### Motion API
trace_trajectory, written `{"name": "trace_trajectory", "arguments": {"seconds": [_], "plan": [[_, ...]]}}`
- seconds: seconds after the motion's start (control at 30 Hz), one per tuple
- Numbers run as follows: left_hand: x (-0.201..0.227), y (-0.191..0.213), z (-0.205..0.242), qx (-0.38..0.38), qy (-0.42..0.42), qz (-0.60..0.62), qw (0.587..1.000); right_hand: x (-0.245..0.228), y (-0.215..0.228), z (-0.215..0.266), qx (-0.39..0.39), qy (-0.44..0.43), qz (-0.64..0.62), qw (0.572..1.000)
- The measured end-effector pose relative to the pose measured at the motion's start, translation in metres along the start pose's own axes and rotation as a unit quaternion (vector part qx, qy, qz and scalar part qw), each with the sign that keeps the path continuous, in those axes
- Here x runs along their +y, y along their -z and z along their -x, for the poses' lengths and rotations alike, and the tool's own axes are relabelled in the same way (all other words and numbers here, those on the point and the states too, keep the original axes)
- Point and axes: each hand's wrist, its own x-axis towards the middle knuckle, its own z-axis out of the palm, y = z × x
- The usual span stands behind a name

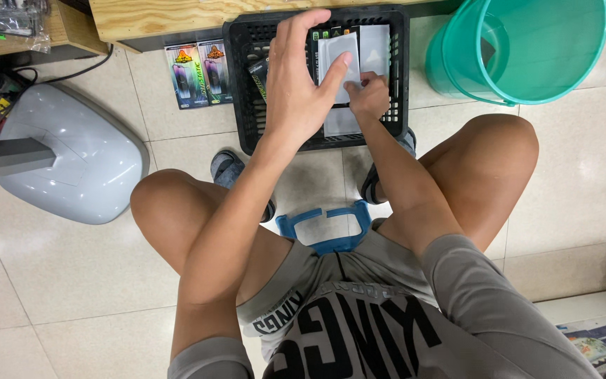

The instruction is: The person sits on a low stool and repeatedly takes white paper sheets from a stack, folds them, and inserts them into black screen protector packages labeled 'Super X Glass.' The person handles the packages one at a time, places them into a black plastic crate, and continues the process for multiple units.

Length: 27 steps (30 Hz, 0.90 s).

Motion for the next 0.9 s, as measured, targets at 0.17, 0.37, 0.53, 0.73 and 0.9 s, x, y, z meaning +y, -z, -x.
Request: {"name": "trace_trajectory", "arguments": {"seconds": [0.17, 0.37, 0.53, 0.73, 0.9], "plan": [[0.0, -0.001, 0.002, 0.001, 0.004, -0.002, 1.0, 0.004, 0.001, -0.002, -0.026, 0.002, 0.007, 1.0], [0.0, 0.0, 0.0, 0.0, -0.011, 0.002, 1.0, 0.0, 0.0, -0.012, -0.035, 0.087, -0.099, 0.991], [-0.009, -0.012, -0.004, 0.0, 0.083, 0.09, 0.992, -0.056, 0.038, 0.004, -0.01, 0.233, -0.084, 0.969], [-0.016, -0.008, -0.016, 0.163, 0.212, 0.218, 0.939, -0.169, 0.179, 0.109, -0.095, 0.43, -0.302, 0.846], [0.006, 0.011, -0.029, 0.167, 0.219, 0.433, 0.858, -0.194, 0.248, 0.159, -0.078, 0.585, -0.188, 0.785]]}}
